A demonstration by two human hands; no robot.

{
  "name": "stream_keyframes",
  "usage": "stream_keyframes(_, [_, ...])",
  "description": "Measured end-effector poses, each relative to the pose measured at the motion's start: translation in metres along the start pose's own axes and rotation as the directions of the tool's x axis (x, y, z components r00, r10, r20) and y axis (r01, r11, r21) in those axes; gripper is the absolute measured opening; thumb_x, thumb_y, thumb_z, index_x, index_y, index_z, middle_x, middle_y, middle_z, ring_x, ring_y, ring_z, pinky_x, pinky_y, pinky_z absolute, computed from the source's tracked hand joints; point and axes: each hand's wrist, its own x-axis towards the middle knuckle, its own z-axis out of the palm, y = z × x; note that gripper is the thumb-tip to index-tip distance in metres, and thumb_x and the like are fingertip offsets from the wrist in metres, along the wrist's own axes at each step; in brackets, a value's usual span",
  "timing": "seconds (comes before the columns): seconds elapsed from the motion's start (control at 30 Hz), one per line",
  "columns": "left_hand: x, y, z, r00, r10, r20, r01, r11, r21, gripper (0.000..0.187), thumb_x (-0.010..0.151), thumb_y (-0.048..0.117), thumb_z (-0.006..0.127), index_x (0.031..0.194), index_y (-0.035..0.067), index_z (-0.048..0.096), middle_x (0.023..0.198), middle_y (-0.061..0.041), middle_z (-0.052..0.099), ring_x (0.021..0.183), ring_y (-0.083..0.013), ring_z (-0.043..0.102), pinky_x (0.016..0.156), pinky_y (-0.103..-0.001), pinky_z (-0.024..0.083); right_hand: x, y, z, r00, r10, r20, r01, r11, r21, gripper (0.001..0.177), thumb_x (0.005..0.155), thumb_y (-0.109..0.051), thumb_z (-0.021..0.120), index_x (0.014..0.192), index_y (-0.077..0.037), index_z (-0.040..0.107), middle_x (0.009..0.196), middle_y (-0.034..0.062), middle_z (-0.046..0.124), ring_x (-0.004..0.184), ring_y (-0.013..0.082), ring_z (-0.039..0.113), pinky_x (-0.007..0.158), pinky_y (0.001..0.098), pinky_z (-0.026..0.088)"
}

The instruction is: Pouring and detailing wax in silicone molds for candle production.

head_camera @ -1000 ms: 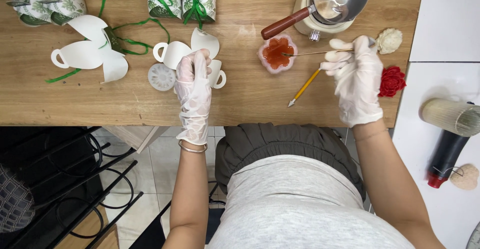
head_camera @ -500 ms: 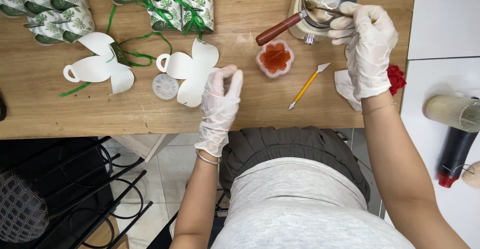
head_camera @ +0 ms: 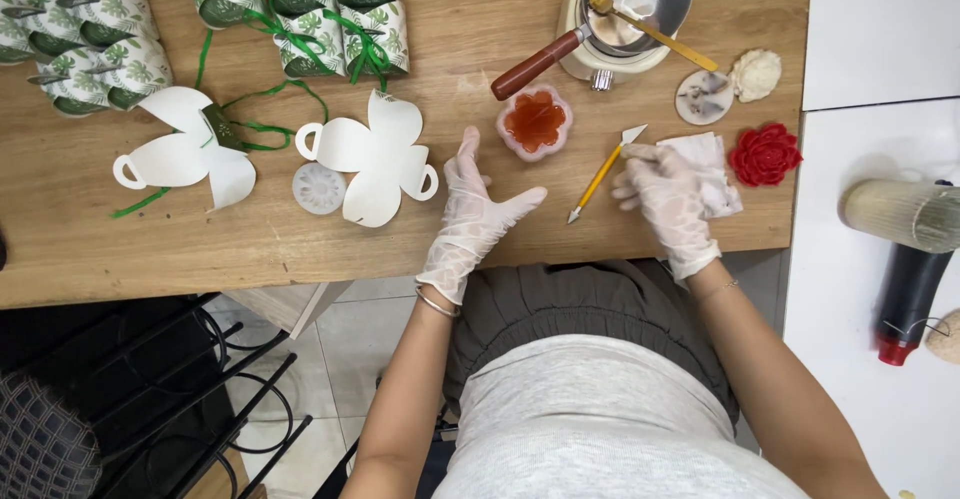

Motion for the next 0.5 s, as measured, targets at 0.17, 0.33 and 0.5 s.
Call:
stream_keyframes(0.17, [0.032, -0.028, 0.019, 0.994, -0.107, 0.030, 0.111, 0.970, -0.214, 0.128, 0.064, 0.031, 0.094, 0.161, 0.010, 0.013, 0.134, -0.022, 0.049, 0.098, -0.0242, 0.061, 0.084, -0.036, 0.060, 0.011, -0.037, 0.039, 0.984, 0.018, 0.175, -0.045, 0.988, 0.149, 0.049, 0.101, -0.008, 0.054, 0.148, -0.003, 0.043, 0.102, 0.0139, 0.070, 0.088, 0.0208, 0.073, 0.074, 0.0328, 0.064])
stream_keyframes(0.33, [0.054, -0.046, 0.032, 0.975, -0.184, 0.125, 0.219, 0.899, -0.380, 0.127, 0.069, 0.024, 0.089, 0.164, 0.016, 0.006, 0.101, -0.017, 0.071, 0.081, -0.0143, 0.068, 0.077, -0.032, 0.060, 0.029, -0.067, 0.056, 0.951, 0.120, 0.284, -0.174, 0.969, 0.175, 0.067, 0.096, -0.005, 0.052, 0.159, -0.012, 0.028, 0.107, 0.0140, 0.070, 0.095, 0.0242, 0.073, 0.080, 0.0405, 0.064])
stream_keyframes(0.5, [0.065, -0.053, 0.031, 0.996, -0.004, 0.088, 0.043, 0.895, -0.445, 0.122, 0.070, 0.007, 0.091, 0.163, 0.015, 0.013, 0.113, -0.005, 0.067, 0.077, -0.0132, 0.062, 0.072, -0.030, 0.059, 0.044, -0.067, 0.058, 0.916, 0.148, 0.373, -0.228, 0.956, 0.182, 0.073, 0.092, 0.001, 0.049, 0.161, -0.013, 0.028, 0.098, 0.0087, 0.067, 0.095, 0.0262, 0.072, 0.084, 0.0448, 0.064])
